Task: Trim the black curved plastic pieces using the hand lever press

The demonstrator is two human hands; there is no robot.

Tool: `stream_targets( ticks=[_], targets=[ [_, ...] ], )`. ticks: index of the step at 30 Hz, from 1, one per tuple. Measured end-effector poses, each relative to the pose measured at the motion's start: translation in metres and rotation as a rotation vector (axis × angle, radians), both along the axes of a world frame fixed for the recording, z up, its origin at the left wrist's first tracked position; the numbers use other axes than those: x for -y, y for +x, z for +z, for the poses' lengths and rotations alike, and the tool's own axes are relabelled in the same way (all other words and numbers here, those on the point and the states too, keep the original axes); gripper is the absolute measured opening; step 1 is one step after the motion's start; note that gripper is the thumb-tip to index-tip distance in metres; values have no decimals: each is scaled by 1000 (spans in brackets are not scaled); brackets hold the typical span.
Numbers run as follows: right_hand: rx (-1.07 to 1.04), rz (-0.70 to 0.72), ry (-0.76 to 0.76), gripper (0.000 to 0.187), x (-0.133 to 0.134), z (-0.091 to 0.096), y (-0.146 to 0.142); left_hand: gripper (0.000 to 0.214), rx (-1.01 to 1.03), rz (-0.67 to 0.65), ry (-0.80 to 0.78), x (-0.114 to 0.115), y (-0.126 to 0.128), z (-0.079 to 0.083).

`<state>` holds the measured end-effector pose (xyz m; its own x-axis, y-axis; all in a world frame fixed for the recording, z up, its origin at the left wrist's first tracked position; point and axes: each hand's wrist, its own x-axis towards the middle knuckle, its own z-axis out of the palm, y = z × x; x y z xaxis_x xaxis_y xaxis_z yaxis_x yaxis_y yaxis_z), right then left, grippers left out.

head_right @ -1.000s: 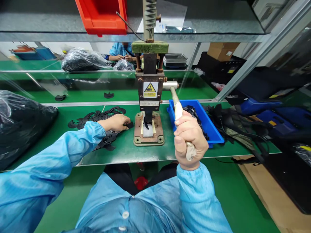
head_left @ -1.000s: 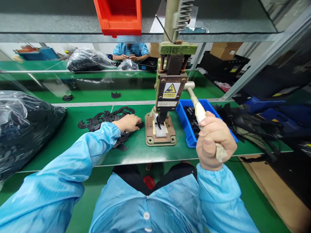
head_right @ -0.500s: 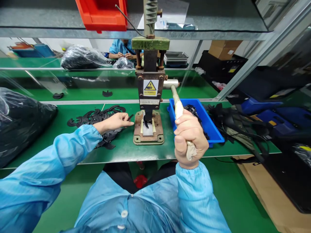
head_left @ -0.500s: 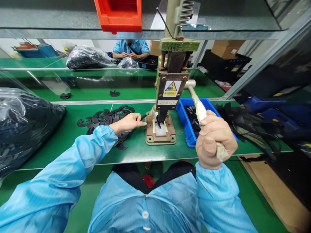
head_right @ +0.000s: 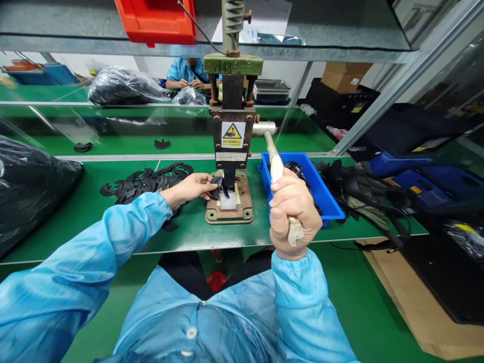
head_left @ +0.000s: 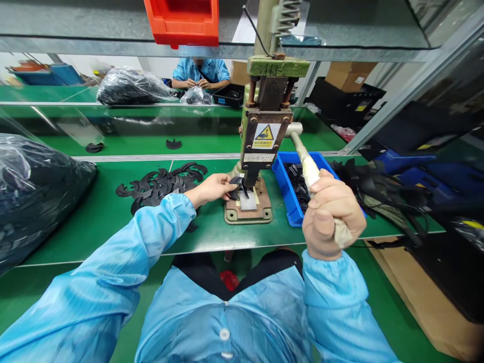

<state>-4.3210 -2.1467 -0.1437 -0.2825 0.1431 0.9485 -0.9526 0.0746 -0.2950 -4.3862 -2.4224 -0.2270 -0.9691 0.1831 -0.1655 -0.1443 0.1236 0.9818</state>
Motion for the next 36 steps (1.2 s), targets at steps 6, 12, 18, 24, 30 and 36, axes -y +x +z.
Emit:
stream_targets(
  ticks=[6,12,18,24,30,36],
  targets=[
    [14,-2,25,31,-1,0,1,26,-81,-65,-97,3,-7,-5],
    [28,-40,-28,34,3,0,1,29,-35,-44,-156,3,-12,-7],
    [48,-55,-33,37,6,1,4,24,212,-47,-149,0,-16,9],
    [34,-52,-40,37,6,1,3,23,306,-40,-107,-4,-19,18],
    [31,-54,-44,36,6,-1,2,30,433,-56,-15,-3,-27,19],
    [7,29,-37,34,8,28,0,22,489,-19,53,-6,-19,19]
  ],
)
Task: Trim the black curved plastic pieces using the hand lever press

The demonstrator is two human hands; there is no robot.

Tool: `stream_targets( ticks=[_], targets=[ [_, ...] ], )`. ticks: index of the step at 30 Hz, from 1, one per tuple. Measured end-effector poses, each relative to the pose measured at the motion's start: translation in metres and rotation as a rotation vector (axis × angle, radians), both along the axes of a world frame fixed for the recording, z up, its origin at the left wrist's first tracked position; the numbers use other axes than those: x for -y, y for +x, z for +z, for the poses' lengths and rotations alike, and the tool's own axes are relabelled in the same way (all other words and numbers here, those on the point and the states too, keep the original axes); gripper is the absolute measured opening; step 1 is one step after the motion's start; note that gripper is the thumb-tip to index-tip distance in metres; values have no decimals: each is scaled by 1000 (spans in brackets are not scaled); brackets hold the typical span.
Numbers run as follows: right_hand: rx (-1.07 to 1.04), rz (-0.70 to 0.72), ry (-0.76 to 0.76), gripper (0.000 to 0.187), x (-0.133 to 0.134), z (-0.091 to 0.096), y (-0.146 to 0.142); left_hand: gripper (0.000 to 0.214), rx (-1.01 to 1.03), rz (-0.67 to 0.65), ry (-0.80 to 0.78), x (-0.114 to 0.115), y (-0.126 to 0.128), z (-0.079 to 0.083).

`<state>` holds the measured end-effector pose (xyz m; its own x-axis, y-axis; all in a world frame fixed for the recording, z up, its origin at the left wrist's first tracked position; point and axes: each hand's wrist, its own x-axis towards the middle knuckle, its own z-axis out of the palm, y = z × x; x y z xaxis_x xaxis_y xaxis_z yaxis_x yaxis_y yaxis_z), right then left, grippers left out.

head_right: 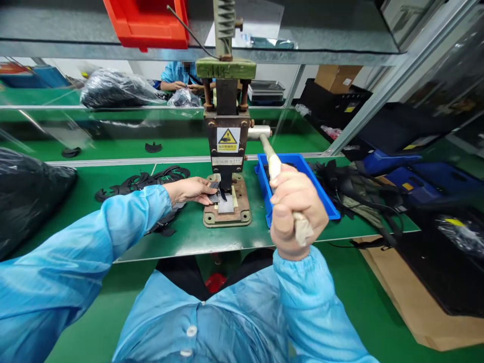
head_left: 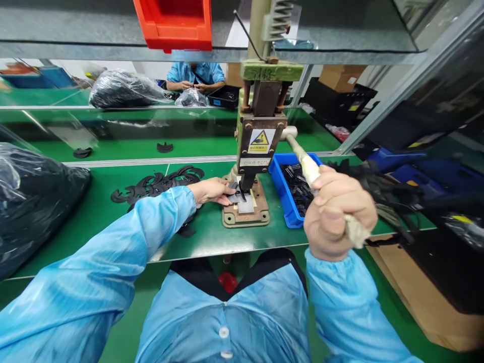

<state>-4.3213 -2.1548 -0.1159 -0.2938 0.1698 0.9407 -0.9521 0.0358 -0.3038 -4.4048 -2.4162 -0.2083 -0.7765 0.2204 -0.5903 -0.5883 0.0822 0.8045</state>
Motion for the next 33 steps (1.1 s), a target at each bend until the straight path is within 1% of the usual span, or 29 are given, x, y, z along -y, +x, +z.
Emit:
stream_targets(
  ticks=[3,4,5,6,7,8,9,10,11,12,13,14,15,16,17,18,20,22,24,25,29,33],
  targets=[
    [-14,38,-32,24,1,42,-17,20,-59,43,8,-5,9,-1],
    [-19,48,-12,27,1,56,-24,21,-81,53,17,-7,14,-2],
    [-27,60,18,35,0,68,-32,23,-106,57,26,-7,19,-1],
    [-28,70,50,43,-2,77,-38,24,-132,56,36,-7,25,0],
    [-18,66,73,49,-4,80,-43,26,-158,49,46,-6,31,1],
    [13,32,71,51,-6,79,-45,27,-185,39,57,-3,39,4],
    [63,-27,51,50,-7,71,-44,27,-213,25,70,1,48,7],
    [129,-101,19,46,-7,57,-40,28,-241,10,86,7,58,11],
    [218,-182,3,44,-6,38,-33,30,-264,-6,103,13,69,15],
    [274,-193,10,38,-3,16,-24,31,-283,-21,124,19,82,20],
    [334,-150,56,28,2,-9,-12,33,-302,-33,147,24,95,25],
    [418,-81,129,21,8,-35,0,36,-318,-41,171,28,108,30],
    [508,-1,208,22,15,-60,13,39,-330,-46,196,30,121,34],
    [643,69,308,26,22,-83,25,43,-344,-47,219,29,133,35],
    [746,132,385,29,30,-104,35,47,-345,-64,249,28,142,35],
    [827,165,427,32,38,-121,43,52,-339,-94,274,26,149,32],
    [929,178,407,36,52,-146,53,61,-303,-130,323,23,156,20],
    [997,186,352,43,64,-156,58,69,-297,-111,338,23,159,7],
    [1031,194,325,51,71,-156,64,74,-311,-99,331,24,163,-1],
    [1037,197,321,54,72,-154,67,76,-320,-106,323,23,166,-3],
    [1020,207,302,59,69,-150,81,76,-334,-177,279,18,177,2],
    [912,172,257,53,61,-154,92,77,-286,-167,331,4,182,7]
  ],
)
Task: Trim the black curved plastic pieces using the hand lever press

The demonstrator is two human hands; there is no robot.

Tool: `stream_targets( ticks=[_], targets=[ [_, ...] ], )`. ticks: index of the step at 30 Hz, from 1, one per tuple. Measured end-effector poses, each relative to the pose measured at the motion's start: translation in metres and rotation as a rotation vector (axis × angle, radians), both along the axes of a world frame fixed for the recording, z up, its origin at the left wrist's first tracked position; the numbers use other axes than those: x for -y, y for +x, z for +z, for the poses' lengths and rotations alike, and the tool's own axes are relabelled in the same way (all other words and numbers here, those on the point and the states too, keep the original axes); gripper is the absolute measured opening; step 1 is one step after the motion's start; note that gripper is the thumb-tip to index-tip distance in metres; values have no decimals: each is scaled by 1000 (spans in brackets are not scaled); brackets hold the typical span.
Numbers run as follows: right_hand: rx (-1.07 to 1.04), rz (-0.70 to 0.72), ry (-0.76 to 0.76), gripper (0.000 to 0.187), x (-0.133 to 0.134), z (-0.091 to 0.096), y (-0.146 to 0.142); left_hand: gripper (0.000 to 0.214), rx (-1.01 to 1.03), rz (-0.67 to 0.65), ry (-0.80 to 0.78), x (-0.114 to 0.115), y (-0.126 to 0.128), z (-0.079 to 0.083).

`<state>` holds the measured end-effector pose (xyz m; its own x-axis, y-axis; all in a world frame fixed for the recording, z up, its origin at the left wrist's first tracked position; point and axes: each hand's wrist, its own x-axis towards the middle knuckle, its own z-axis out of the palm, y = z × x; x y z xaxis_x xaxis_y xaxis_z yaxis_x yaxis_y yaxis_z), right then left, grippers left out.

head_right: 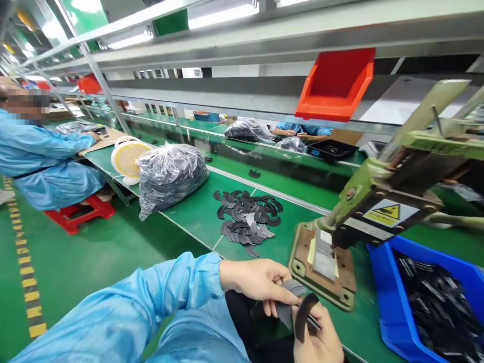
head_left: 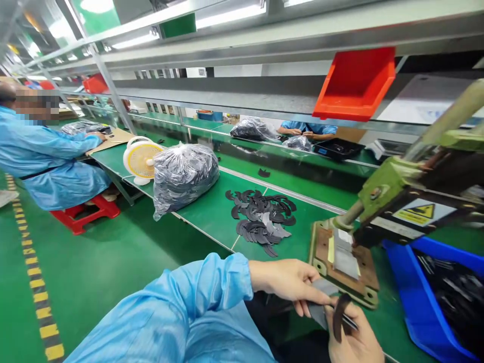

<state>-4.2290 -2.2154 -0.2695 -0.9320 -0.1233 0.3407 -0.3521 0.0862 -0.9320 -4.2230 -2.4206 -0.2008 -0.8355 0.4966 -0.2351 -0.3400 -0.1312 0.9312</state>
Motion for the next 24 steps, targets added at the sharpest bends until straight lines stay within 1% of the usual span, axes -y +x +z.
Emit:
stream_targets(
  ticks=[3,6,7,9,11,12,14,16,19,22,24],
  targets=[
    [-80,-45,-23,50,-3,2,9,77,65,-51,63,-8,2,-1],
    [-65,-68,-30,48,-4,8,18,75,119,-119,111,-11,4,-2],
    [-38,-57,-23,48,-5,10,20,76,118,-115,108,-11,5,-1],
    [33,-8,-1,49,-8,12,23,76,68,-51,67,-14,9,1],
    [72,31,-2,49,-12,15,26,74,-21,25,10,-16,17,6],
    [67,38,-11,48,-14,17,29,72,-56,39,-11,-18,22,11],
    [18,32,-40,43,-17,22,36,71,-88,27,-23,-21,33,21],
    [-46,24,-76,37,-17,30,45,72,-89,6,1,-22,43,30],
    [-111,2,-125,32,-14,42,57,71,-39,-51,73,-24,52,38],
    [-98,2,-94,33,-13,48,62,70,53,-100,147,-28,50,34],
    [-76,1,-62,33,-16,45,63,70,63,-86,157,-30,49,28]
  ],
)
